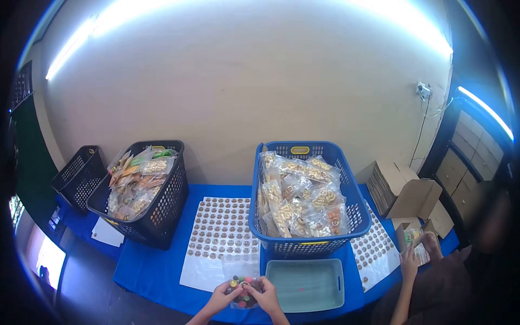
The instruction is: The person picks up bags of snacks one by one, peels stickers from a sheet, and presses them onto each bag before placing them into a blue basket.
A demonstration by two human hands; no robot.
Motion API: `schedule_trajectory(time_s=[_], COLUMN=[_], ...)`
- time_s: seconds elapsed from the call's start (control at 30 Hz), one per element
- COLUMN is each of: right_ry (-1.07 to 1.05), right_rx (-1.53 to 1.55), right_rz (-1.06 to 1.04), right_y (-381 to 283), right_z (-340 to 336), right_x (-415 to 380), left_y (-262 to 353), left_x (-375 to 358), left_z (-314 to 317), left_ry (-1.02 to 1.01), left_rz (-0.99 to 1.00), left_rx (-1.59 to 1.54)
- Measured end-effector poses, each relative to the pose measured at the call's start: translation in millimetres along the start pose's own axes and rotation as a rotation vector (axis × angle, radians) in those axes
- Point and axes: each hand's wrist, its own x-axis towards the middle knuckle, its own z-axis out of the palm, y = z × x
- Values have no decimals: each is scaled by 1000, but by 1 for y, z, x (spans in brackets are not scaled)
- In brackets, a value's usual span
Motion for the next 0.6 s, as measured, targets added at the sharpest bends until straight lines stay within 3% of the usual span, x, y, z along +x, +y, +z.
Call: schedule_trajectory(time_s=[0.2,0.3,0.43,0.6], right_ry=[-13,-50,-57,-37], right_rx=[329,471,496,263], right_rz=[93,116,179,76], right_y=[-24,-36,-40,-27], right_z=[24,52,83,103], right_x=[-2,-2,2,4], left_y=[7,25,33,39], left_x=[5,-4,-3,-8], left_z=[-25,-49,-77,-97], left_ry=[-150,-225,-217,-128], left_rz=[48,-34,5,11], left_rx=[-53,-283,-224,-145])
